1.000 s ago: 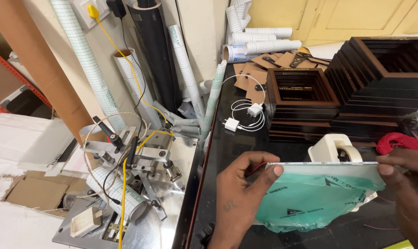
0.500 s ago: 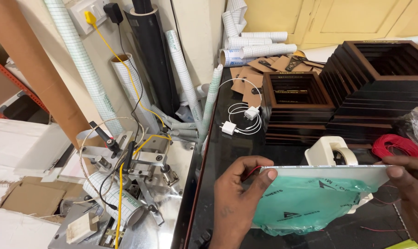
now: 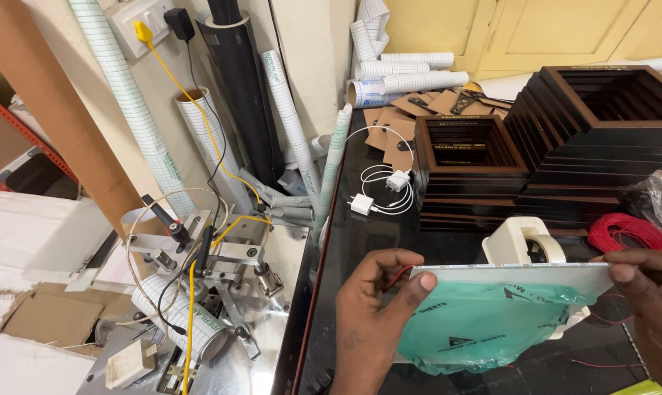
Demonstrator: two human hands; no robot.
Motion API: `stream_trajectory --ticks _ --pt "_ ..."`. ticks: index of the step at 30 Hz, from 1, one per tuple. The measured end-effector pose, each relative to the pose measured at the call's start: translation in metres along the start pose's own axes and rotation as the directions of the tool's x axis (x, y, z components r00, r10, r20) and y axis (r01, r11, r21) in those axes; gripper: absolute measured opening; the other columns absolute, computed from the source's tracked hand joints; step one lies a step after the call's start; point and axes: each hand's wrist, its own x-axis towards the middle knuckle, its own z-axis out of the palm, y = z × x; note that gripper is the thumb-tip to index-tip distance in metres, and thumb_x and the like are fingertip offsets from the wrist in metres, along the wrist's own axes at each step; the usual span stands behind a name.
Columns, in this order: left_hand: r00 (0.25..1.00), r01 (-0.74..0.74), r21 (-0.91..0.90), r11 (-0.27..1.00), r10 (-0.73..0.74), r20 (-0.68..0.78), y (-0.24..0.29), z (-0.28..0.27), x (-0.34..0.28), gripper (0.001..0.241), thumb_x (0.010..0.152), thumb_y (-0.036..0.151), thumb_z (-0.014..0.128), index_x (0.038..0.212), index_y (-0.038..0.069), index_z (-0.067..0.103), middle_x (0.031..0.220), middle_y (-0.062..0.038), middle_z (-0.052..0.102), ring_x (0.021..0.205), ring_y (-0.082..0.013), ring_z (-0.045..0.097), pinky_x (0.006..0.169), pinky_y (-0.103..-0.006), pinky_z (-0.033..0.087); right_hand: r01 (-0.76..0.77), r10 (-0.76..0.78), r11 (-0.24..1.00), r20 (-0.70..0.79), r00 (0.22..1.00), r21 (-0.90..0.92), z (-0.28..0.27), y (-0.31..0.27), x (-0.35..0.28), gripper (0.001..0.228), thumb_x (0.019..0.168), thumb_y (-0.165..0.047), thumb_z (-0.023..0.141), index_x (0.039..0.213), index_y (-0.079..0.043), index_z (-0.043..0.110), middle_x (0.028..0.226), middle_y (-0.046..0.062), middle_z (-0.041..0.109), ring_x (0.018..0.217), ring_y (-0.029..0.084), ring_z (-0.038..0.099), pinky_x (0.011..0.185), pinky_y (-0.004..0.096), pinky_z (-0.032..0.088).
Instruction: The person is assembling and wiring LED strips onto a plastic backing panel, likely for a custom frame or sign.
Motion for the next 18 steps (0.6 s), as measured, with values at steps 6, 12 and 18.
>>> stream_trajectory --ticks 6,12,18 --pt "1.0 0.0 -0.063 0.998 0.0 0.004 -0.004 -0.002 0.002 0.032 0.087 0.026 0.081 0.105 0.001 0.074 0.09 -0.006 0.075 0.085 -0.0095 0.07 0.076 -0.0248 0.058 0.012 -0.013 0.999 -0.014 1.0 -0.03 0.0 0.008 0.001 0.037 0.102 -0.029 0.059 0.119 0.003 0.063 0.101 0.026 0.073 0.104 0.037 0.075 0.095 0.05 0.057" --pt "0.998 0.064 -0.074 0.995 -0.065 -0.007 -0.006 -0.003 0.004 0.029 0.085 0.023 0.081 0.103 0.0 0.075 0.088 -0.006 0.075 0.082 -0.0092 0.069 0.075 -0.0245 0.057 -0.066 0.065 0.997 -0.033 0.997 -0.028 0.004 -0.018 -0.008 0.036 0.102 -0.027 0.057 0.119 0.005 0.062 0.105 0.028 0.073 0.103 0.037 0.075 0.089 0.049 0.059" --pt "1.0 0.025 -0.107 0.994 -0.023 0.017 -0.028 -0.009 0.007 0.025 0.086 0.015 0.081 0.102 -0.002 0.076 0.086 -0.003 0.073 0.079 -0.0075 0.066 0.073 -0.0228 0.054 -0.221 0.268 0.87 -0.048 0.962 0.44 -0.002 -0.046 -0.016 0.031 0.105 -0.016 0.052 0.125 0.006 0.06 0.11 0.021 0.073 0.105 0.027 0.072 0.094 0.045 0.059"
